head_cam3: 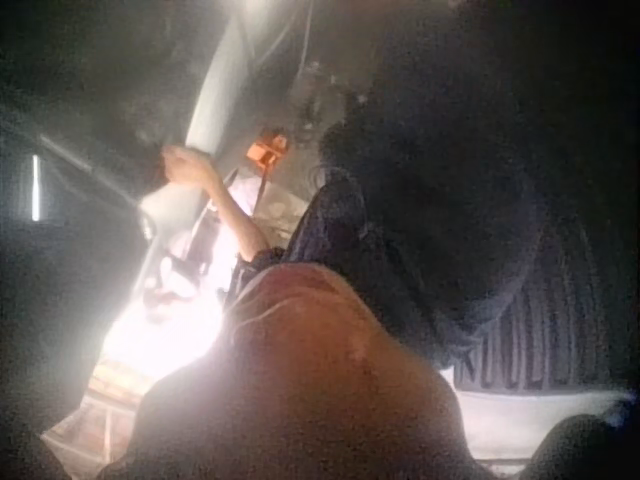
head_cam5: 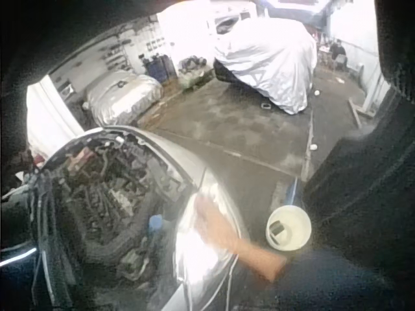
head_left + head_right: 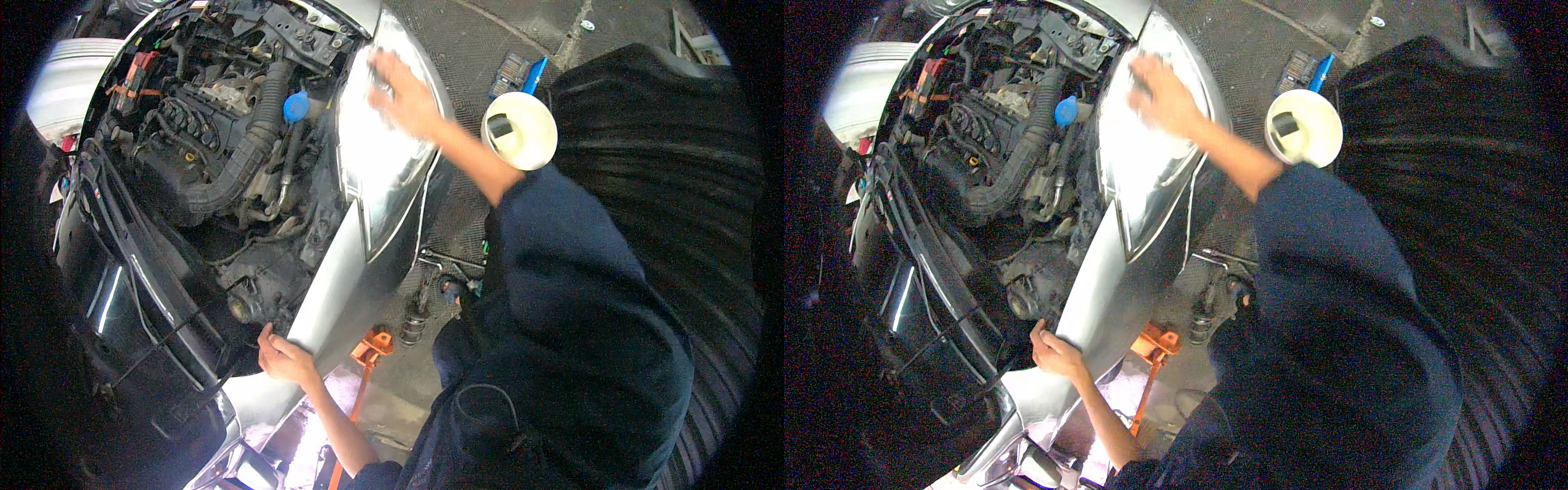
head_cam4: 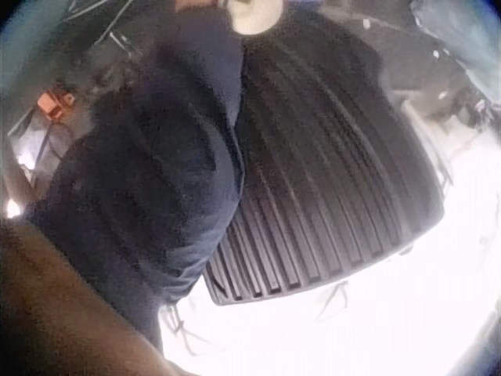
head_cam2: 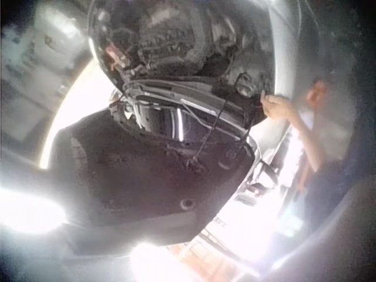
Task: The person sands the front fender of a silver car using a sanding block, repeatedly dipping it into a white bucket of water. They work on the area near the headlight and the side of the fender, occasionally wiping the surface with their hand.
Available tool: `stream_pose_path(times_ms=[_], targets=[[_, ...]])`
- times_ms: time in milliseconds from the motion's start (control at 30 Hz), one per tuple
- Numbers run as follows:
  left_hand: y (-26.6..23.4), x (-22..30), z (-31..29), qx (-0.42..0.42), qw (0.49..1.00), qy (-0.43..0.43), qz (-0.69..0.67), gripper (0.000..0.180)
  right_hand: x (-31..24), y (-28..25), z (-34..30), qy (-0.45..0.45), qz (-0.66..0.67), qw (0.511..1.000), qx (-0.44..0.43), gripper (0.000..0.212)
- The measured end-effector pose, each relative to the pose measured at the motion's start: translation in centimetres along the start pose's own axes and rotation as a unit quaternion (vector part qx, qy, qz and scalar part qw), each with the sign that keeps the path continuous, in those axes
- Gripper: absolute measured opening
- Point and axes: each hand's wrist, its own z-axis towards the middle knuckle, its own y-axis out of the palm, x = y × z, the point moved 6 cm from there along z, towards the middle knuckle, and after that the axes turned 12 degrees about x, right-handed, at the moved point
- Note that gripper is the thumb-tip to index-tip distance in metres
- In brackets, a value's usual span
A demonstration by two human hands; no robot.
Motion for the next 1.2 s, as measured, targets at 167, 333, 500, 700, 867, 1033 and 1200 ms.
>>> stream_pose_path(times_ms=[167, 333, 500, 700, 867, 1033, 1200], targets=[[-1.0, -0.9, 0.2, 0.013, 1.0, 0.003, -0.021, 0.035, -5.5, -3.0, -6.5, -0.037, -0.041, 0.979, -0.195, 0.062], [-0.1, 0.8, 0.0, -0.006, 1.0, 0.011, -0.014, 0.033, 4.8, -0.8, 3.1, 0.156, -0.023, 0.983, -0.098, 0.068], [-1.1, -1.7, -0.1, 0.02, 1.0, 0.01, 0.001, 0.032, -9.1, -4.0, -7.6, -0.043, -0.051, 0.95, -0.304, 0.063], [0.2, 0.6, -0.3, -0.005, 1.0, 0.002, -0.013, 0.031, 2.8, -2.1, 3.6, 0.093, -0.054, 0.977, -0.184, 0.068], [-0.8, -1.4, 0.1, 0.023, 0.999, 0.03, -0.002, 0.031, -9.7, -3.6, -5.9, -0.095, -0.056, 0.92, -0.377, 0.072], [-0.3, 1.1, 0.2, 0.011, 0.998, 0.044, -0.053, 0.029, 0.2, -1.8, 4.6, 0.033, -0.032, 0.963, -0.264, 0.071], [-1.6, -1.2, 0.2, 0.032, 0.999, 0.037, -0.012, 0.028, -9.9, -1.3, -5.3, -0.136, -0.018, 0.941, -0.309, 0.069]])
